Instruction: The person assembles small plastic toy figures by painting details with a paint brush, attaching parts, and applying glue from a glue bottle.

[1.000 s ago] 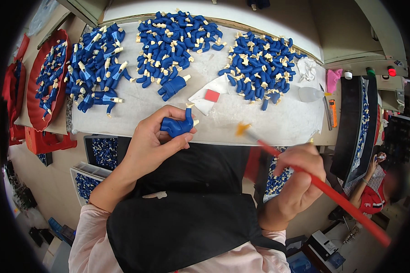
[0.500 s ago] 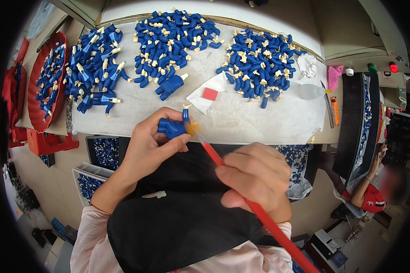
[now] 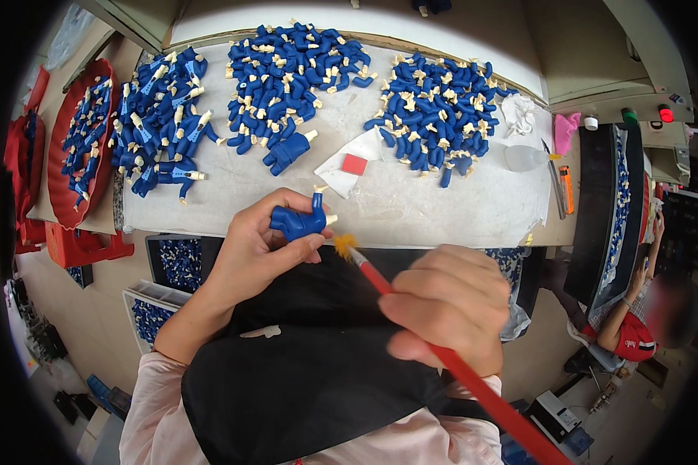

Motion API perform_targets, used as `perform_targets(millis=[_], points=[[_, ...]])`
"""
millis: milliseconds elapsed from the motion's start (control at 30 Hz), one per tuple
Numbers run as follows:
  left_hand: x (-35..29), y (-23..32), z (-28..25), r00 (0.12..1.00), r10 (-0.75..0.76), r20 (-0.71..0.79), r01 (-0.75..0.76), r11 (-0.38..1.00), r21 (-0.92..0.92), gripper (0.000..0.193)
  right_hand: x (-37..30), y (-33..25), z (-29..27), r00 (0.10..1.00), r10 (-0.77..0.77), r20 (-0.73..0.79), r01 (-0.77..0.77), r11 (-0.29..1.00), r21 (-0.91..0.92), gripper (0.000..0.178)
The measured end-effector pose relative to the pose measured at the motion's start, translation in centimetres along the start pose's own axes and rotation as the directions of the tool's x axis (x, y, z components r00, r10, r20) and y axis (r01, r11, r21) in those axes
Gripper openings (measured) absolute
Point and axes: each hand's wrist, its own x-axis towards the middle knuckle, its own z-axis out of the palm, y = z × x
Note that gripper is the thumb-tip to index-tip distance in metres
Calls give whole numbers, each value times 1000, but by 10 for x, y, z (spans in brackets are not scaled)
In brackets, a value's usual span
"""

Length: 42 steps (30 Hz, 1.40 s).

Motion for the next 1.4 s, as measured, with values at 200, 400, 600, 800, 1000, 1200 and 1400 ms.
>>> perform_targets(millis=[200,400,600,800,1000,1200,1400], points=[[0,2,1,1000,6,30,-3,995,-104,27,-1,3,6,986,-157,-58,155,987,-38,37],[-2,9,4,999,-40,36,45,987,-153,22,-3,7,7,975,-216,-50,213,975,-65,38],[2,-2,1,997,72,-16,-74,988,-137,22,-25,5,11,915,-45,-401,50,999,2,37],[0,8,5,999,-10,44,21,962,-271,24,-19,12,29,968,-240,-79,229,966,-120,29],[2,6,4,1000,-19,-13,14,951,-308,26,-23,-6,12,981,-178,75,191,954,-233,25],[1,8,4,999,-42,-30,33,965,-262,24,-22,-8,14,963,-266,38,263,907,-330,25],[1,8,8,995,-44,-91,22,973,-231,25,-15,-13,15,959,-283,21,279,927,-251,21]])
